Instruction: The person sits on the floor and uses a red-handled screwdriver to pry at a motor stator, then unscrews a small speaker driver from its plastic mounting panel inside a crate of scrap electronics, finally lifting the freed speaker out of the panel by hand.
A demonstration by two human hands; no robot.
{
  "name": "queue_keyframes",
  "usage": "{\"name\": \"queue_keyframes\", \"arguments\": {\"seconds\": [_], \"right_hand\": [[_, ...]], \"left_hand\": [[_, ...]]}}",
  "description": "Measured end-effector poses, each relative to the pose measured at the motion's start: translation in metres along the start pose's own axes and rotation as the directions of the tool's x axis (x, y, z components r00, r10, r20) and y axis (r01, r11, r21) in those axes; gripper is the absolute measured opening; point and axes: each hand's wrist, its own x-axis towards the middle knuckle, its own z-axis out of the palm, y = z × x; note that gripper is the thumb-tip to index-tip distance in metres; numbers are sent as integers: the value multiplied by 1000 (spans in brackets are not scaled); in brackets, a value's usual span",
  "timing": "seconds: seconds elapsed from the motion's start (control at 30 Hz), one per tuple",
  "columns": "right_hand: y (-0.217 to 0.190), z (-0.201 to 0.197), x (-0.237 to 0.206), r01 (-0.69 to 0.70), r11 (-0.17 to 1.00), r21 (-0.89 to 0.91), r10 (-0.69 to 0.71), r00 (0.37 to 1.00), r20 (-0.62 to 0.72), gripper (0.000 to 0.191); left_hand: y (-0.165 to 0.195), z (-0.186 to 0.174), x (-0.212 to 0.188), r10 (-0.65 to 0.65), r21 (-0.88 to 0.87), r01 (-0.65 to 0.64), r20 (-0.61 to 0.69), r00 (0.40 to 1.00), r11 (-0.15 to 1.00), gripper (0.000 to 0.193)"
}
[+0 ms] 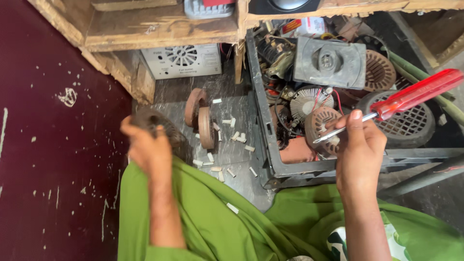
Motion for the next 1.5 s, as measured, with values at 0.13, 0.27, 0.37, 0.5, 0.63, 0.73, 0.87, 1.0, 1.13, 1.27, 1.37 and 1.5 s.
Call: {"name": "queue_keyframes", "arguments": {"seconds": [0.13,0.27,0.37,0.5,0.63,0.73,0.87,1.0,1.13,1.27,1.37,1.5], "right_hand": [[0,2,2,0,1000,-18,0,1000,0,37],[-1,1,6,-7,998,-62,5,1000,-28,35],[0,-1,6,24,995,-95,-26,1000,-17,36],[-1,-4,5,40,990,-137,-45,999,-31,36],[-5,-7,3,12,997,-71,-14,1000,-23,35],[-8,-10,1,21,999,-42,-23,999,-28,36],[-7,-13,-1,114,984,135,-106,993,-60,36],[-7,-16,-3,151,935,320,-110,984,-143,33],[-8,-16,-3,160,925,344,-114,982,-151,36],[-7,-15,-3,219,922,321,-178,972,-152,40],[-4,-15,-1,246,912,329,-200,965,-167,40],[1,-16,1,280,906,317,-240,958,-159,41]], "left_hand": [[17,34,-10,-32,158,9,140,990,987,72],[20,47,-13,20,291,-86,221,975,953,76],[17,46,-10,-5,307,-75,254,967,949,77],[16,40,-15,-5,267,-68,265,964,961,81],[25,23,-22,82,14,-84,96,992,996,85],[41,2,-36,238,-201,-259,-124,963,945,72],[93,-9,-76,420,-378,-546,-368,830,747,44],[158,-7,-118,763,-531,-734,-228,605,423,29],[220,17,-126,891,-587,-672,256,375,451,44],[240,50,-134,719,-434,-638,633,286,636,63],[235,78,-143,570,-253,-686,771,282,682,81],[232,108,-146,529,-247,-650,800,281,719,86]]}}
